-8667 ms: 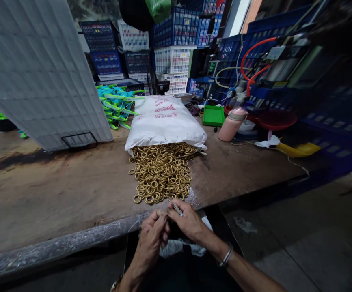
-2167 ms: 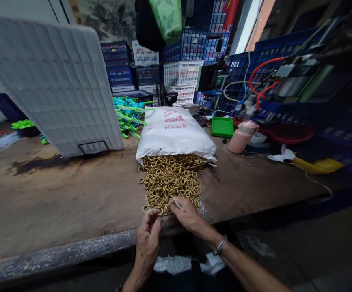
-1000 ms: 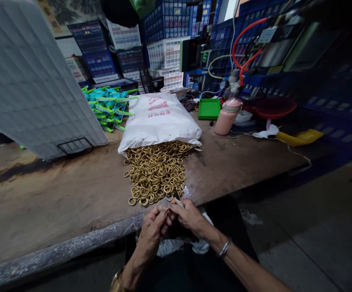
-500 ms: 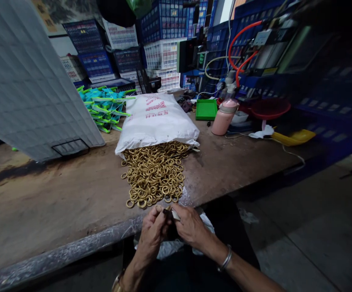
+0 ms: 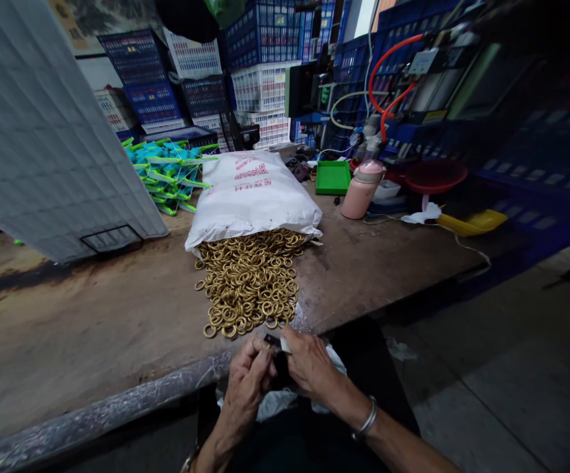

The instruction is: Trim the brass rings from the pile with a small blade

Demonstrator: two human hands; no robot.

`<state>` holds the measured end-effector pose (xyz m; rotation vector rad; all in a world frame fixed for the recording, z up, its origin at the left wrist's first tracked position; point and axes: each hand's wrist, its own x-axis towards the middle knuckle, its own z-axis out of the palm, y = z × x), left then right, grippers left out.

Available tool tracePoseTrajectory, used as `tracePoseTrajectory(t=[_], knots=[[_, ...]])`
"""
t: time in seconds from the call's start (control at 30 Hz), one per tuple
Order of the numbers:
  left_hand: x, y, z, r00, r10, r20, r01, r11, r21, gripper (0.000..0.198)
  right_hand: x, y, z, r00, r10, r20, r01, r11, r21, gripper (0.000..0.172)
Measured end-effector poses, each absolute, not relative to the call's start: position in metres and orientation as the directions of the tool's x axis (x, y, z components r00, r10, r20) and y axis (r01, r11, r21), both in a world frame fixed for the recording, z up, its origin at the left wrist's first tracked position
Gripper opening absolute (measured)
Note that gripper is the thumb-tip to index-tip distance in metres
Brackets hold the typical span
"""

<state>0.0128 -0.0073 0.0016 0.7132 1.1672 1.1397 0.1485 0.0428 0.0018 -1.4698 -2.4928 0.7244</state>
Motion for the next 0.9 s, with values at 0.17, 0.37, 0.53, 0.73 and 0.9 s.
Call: tracePoseTrajectory(t=[0.17, 0.37, 0.53, 0.73, 0.9], knots=[[0.014, -0.019, 0.007, 0.131, 0.913, -0.387, -0.442, 0.403, 0.801, 0.031, 0.153, 0.052, -0.004, -0.425, 0.905, -0.012, 0.803, 0.37, -0.468, 0.026], [0.008, -0.013, 0.008, 0.12, 0.911, -0.394, -0.523, 0.395, 0.755, 0.029, 0.13, 0.061, -0.007, -0.449, 0.885, 0.12, 0.777, 0.453, -0.437, 0.034], [0.003, -0.01, 0.009, 0.058, 0.92, -0.387, -0.61, 0.34, 0.716, 0.022, 0.112, 0.071, -0.004, -0.431, 0.902, 0.017, 0.849, 0.412, -0.329, 0.028], [-0.007, -0.009, 0.012, 0.081, 0.893, -0.443, -0.68, 0.374, 0.631, 0.026, 0.11, 0.076, -0.003, -0.401, 0.916, 0.027, 0.864, 0.388, -0.319, 0.023], [-0.012, -0.006, 0.007, -0.008, 0.901, -0.434, -0.682, 0.313, 0.661, 0.022, 0.12, 0.078, -0.004, -0.435, 0.894, 0.109, 0.725, 0.42, -0.545, 0.023]])
